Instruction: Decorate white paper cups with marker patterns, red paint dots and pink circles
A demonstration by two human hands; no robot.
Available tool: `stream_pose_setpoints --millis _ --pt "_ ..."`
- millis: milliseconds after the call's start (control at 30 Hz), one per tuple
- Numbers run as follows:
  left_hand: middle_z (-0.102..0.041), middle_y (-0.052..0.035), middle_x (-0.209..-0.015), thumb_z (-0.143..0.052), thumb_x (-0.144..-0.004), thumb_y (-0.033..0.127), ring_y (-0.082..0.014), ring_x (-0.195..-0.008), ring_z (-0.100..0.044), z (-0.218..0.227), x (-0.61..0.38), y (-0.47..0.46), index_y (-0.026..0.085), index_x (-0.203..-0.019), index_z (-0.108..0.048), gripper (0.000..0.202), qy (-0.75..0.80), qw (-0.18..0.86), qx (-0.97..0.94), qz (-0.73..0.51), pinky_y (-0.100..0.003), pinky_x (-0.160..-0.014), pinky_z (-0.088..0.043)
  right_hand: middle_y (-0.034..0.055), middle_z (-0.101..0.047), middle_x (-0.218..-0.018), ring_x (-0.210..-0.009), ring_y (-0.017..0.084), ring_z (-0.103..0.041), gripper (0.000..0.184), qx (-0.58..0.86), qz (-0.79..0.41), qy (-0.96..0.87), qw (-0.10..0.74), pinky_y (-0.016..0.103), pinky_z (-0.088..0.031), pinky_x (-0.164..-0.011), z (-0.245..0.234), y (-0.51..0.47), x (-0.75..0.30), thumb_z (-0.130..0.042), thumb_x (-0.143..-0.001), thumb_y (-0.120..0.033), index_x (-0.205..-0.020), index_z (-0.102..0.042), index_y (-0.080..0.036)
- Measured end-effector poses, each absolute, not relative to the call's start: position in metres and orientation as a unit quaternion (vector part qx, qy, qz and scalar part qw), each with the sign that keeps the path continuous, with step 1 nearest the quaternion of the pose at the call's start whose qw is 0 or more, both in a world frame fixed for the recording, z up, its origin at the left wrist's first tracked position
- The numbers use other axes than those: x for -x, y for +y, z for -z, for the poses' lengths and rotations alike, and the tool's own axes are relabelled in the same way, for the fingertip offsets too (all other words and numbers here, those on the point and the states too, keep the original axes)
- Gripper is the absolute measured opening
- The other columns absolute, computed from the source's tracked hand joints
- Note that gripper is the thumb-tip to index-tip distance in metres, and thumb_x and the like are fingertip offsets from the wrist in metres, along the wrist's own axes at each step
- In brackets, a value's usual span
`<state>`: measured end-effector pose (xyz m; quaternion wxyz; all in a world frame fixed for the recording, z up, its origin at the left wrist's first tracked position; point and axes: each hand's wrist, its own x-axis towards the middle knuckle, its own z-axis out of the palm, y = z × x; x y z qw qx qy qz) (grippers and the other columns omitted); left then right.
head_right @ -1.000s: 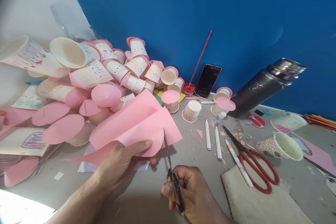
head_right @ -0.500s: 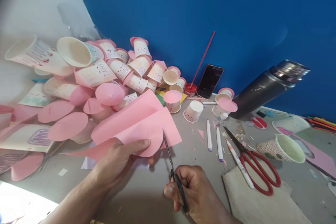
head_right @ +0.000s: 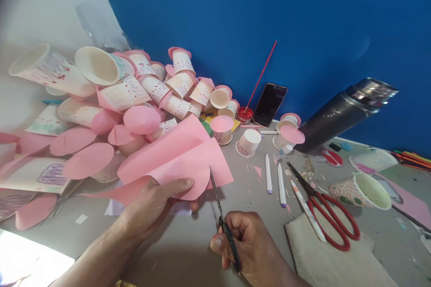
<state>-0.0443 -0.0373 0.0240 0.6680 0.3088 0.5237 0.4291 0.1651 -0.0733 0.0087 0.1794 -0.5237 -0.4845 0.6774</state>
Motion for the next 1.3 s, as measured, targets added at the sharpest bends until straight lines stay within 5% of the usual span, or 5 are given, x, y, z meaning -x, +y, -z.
stream_pose_setpoints --millis 1300 --pt "-0.072 -0.0122 -0.064 -0.075 -0.073 0.035 -0.0261 -0.057 -0.066 -0.021 0.054 -0.039 0.012 -0.075 -0.074 0.023 0.485 0.688 -0.345 -0.415 -0.040 -0.059 -0.057 -0.0034 -0.048 -0.048 -0.047 0.009 -0.040 0.069 0.521 -0.671 -0.496 0.180 0.025 -0.032 -0.049 0.005 -0.075 -0.176 -0.074 -0.064 -0.086 -0.063 -0.055 -0.020"
